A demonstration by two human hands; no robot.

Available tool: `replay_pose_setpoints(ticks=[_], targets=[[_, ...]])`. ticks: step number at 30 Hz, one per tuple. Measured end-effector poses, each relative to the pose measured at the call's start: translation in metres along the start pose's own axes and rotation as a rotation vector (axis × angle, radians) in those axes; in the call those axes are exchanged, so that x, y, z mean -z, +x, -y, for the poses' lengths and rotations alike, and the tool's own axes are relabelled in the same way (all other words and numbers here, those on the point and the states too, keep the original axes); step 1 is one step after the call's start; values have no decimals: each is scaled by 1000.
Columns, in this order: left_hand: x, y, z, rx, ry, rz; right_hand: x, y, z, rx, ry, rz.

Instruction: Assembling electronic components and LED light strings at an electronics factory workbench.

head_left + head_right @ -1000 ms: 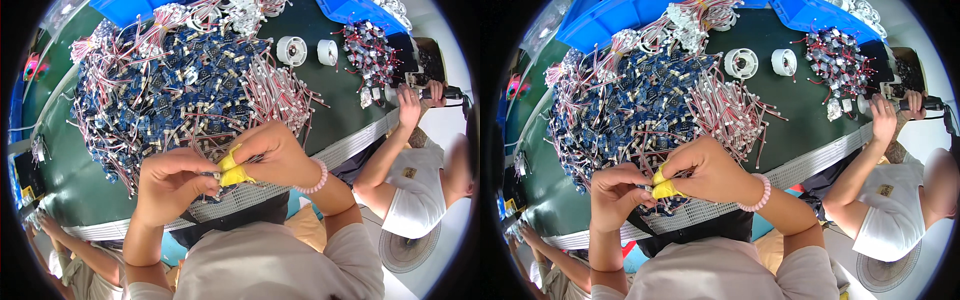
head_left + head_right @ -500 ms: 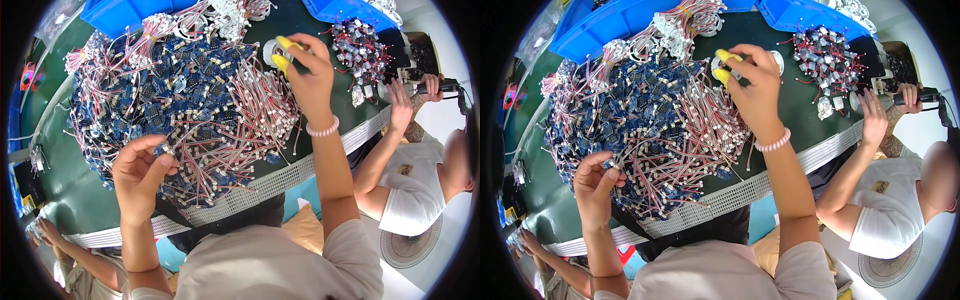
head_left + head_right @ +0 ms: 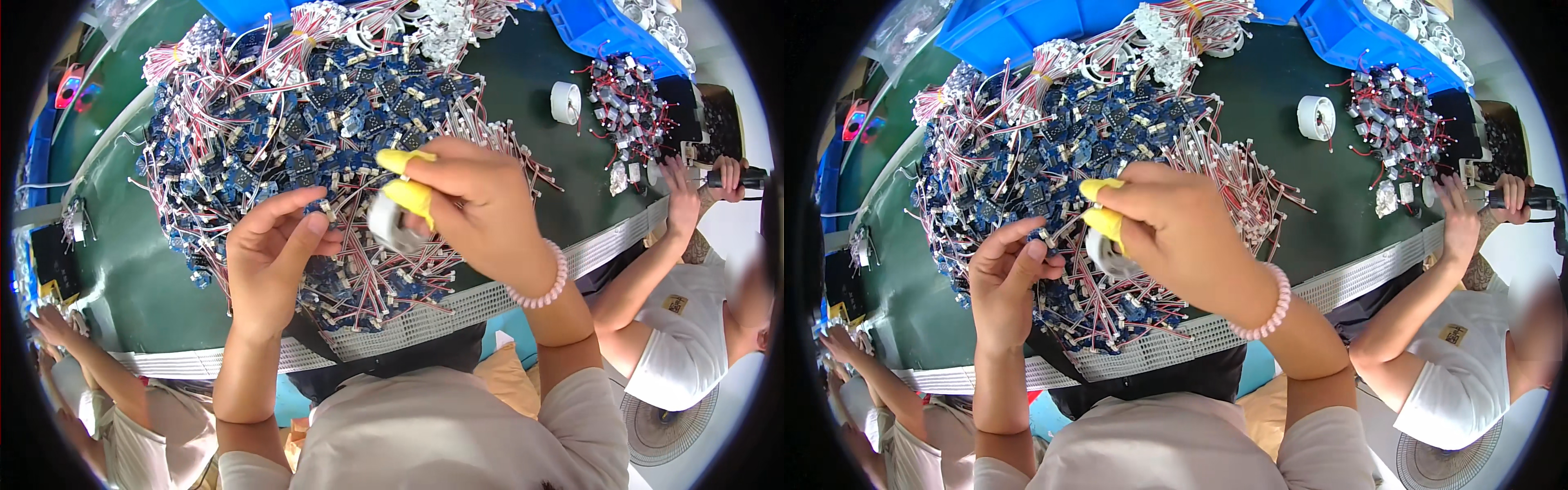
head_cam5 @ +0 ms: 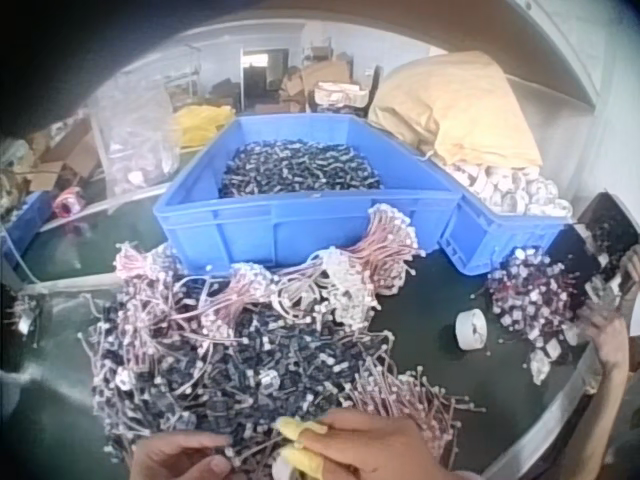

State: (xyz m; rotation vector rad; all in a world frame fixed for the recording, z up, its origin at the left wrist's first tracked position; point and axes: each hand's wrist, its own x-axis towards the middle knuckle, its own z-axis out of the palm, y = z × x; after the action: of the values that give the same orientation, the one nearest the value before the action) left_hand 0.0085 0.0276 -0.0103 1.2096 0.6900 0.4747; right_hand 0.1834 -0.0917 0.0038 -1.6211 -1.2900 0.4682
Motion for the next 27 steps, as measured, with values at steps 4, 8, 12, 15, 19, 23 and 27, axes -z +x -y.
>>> replay_pose_setpoints(ticks=[4,8,12,15,19,23,27], targets=[[2,-1,1,-38,24,-9,-18,-1,-4,27,207,28],[3,-4,0,-30,8,-5,-28,0,-8,46,341,84],[5,-9,-3,-86,65,6,-26,-1,-2,-62,266,113],[6,-11,-4,-242,230,6,-31,-3,3,-79,141,74],[2,-11,-4,-372,413,-9,-41,-3,8,114,52,47],[1,-11,-5,-409,507,-15,-38,-2,14,88,-44,126],[-4,-11,-3,-443,559,-73,-37,-3,18,40,-102,174]])
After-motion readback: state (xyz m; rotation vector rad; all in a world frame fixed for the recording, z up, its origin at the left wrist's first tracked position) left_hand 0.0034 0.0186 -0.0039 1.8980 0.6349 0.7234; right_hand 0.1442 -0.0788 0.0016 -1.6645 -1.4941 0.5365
